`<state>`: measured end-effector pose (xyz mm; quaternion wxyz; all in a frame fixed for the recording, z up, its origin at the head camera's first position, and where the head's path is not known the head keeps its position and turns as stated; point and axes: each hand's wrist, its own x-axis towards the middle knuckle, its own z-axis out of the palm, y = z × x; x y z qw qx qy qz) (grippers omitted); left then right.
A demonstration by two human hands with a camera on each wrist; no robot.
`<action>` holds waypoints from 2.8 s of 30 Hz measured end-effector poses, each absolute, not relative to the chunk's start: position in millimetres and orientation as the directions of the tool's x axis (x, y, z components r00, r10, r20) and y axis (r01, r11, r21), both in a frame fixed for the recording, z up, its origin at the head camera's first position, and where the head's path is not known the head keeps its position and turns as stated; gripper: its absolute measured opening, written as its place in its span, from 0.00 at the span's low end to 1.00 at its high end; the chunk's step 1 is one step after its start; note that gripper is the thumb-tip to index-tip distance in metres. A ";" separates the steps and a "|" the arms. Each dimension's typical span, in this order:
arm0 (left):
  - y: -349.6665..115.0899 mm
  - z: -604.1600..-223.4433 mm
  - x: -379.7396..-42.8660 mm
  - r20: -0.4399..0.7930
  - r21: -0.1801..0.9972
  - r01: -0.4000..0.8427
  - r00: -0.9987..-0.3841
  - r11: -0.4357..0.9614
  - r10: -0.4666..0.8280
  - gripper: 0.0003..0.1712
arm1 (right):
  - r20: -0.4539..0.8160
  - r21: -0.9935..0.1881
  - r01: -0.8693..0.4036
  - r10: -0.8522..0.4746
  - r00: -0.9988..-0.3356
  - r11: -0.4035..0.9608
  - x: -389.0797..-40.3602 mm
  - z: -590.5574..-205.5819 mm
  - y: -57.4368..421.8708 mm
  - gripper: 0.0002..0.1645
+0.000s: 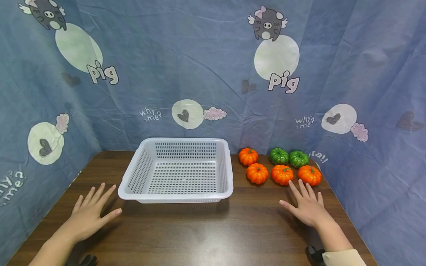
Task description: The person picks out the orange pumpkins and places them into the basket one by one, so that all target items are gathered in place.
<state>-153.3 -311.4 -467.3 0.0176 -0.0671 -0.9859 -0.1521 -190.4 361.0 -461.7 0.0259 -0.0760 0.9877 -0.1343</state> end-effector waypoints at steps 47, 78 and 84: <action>-285.2 -460.5 -186.3 0.293 0.680 0.339 -0.938 0.650 0.183 0.44 | 0.211 -0.524 -0.156 -0.050 -0.976 0.837 -237.8 -460.4 350.3 0.49; -277.3 -463.1 -195.4 0.237 0.920 0.301 -0.938 0.252 0.254 0.48 | 0.089 -0.656 0.010 0.091 -0.992 0.755 -265.7 -469.3 341.3 0.53; -276.4 -462.6 -196.8 0.231 0.931 0.289 -0.939 0.223 0.253 0.48 | 0.098 -0.684 0.014 0.111 -0.989 0.730 -269.0 -472.3 343.1 0.55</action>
